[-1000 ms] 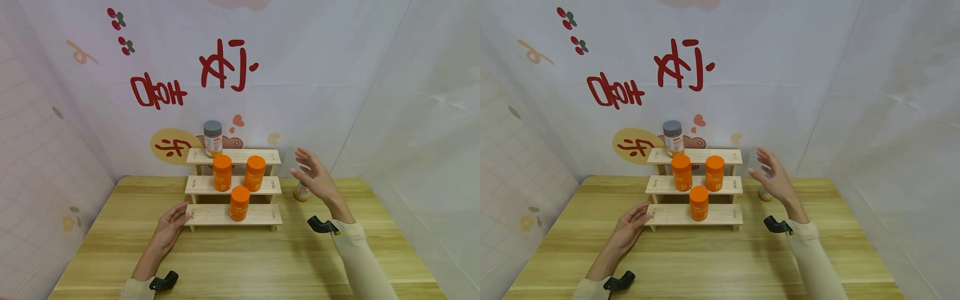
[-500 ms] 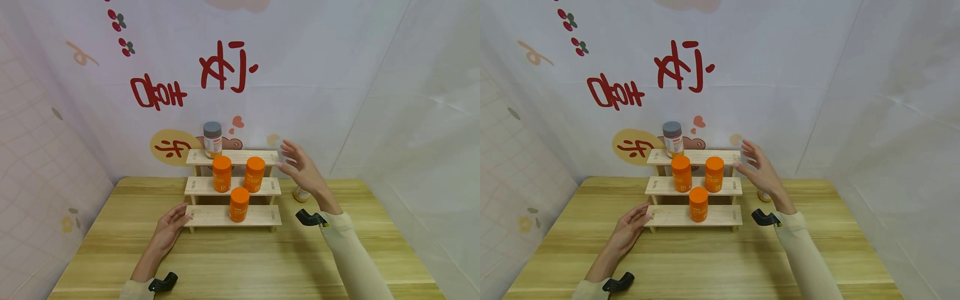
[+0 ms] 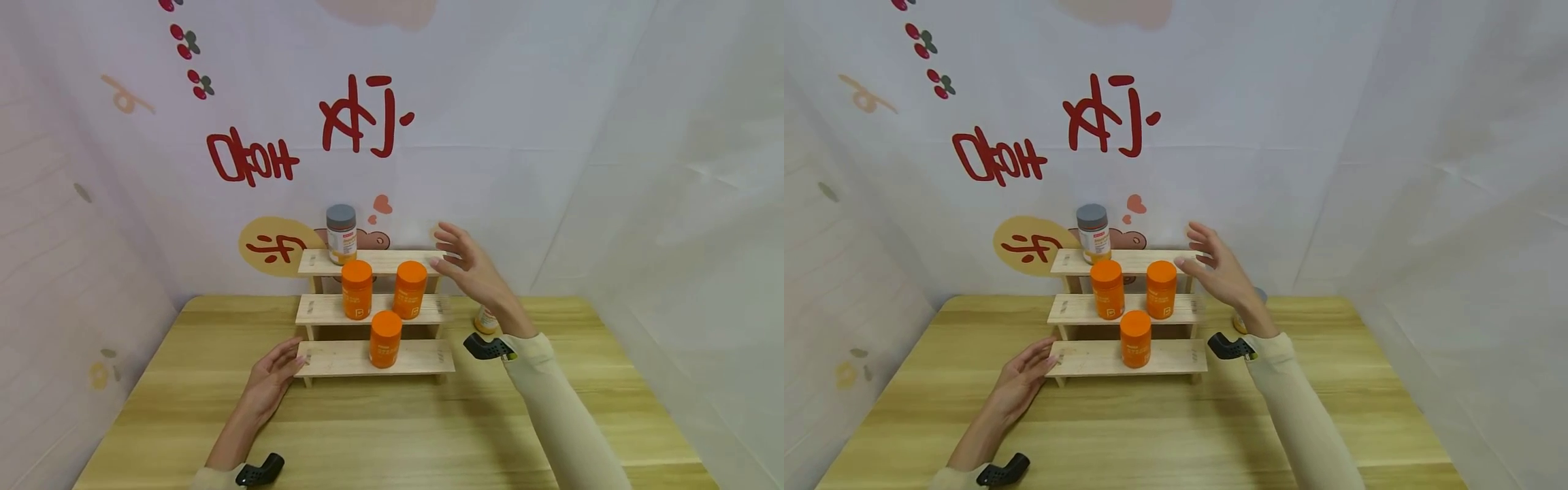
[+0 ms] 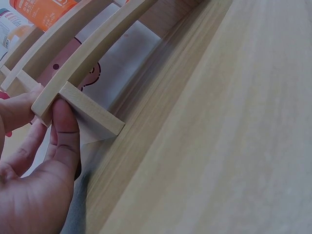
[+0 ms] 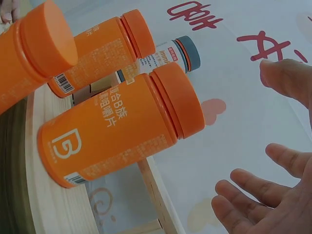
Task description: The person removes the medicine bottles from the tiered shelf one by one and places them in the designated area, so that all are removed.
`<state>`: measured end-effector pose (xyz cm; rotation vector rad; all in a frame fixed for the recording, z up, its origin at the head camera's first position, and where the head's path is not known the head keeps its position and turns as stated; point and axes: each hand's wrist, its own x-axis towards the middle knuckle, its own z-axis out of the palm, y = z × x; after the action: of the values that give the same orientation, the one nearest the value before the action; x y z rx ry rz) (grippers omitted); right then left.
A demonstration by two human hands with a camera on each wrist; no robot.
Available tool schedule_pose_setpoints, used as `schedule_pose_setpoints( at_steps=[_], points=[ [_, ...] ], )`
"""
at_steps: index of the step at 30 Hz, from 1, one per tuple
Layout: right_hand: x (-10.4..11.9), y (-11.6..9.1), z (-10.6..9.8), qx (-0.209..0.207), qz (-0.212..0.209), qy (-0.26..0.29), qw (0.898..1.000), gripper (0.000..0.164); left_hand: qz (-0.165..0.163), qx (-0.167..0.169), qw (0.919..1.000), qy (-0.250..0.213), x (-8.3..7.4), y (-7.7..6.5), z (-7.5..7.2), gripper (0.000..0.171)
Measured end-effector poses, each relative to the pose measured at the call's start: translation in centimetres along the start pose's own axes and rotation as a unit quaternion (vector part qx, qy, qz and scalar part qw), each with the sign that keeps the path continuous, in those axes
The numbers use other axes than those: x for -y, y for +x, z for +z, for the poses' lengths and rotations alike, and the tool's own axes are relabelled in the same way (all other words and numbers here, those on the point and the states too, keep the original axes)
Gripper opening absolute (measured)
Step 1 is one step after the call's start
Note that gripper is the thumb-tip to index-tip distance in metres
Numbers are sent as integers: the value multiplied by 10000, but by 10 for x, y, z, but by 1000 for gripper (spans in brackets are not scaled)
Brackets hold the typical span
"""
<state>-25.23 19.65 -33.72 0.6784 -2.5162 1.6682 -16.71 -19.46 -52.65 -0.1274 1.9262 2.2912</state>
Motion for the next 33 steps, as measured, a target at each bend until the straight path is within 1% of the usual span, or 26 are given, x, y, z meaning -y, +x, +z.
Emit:
schedule_pose_setpoints(
  at_steps=[2, 6, 9, 13, 17, 21, 26, 33],
  points=[
    [1, 5, 4, 31, 60, 20, 10000, 69, 32, 24, 10000, 23, -1, -2, -3, 63],
    [3, 16, 14, 146, 148, -18, 9998, 68, 69, -82, 9999, 63, -4, -4, -12, 64],
    [6, 24, 20, 200, 143, -5, 9997, 69, 44, -126, 9999, 85, -8, -6, -14, 64],
    [8, 29, 20, 243, 103, 19, 9997, 70, 61, -49, 10000, 27, -8, -4, -10, 64],
    [11, 30, 17, 312, 94, -32, 9995, 73, 84, 10, 10000, -50, -2, -1, -4, 62],
    [13, 32, 17, 361, 77, -41, 9993, 72, 8, 12, 10000, 12, 3, -1, 0, 62],
    [19, 42, 22, 470, 57, -2, 9989, 71, -77, -70, 9999, 85, 4, 0, 0, 61],
    [26, 56, 31, 539, 138, 34, 9984, 69, -74, -86, 9999, 94, 3, -1, 0, 64]
  ],
)
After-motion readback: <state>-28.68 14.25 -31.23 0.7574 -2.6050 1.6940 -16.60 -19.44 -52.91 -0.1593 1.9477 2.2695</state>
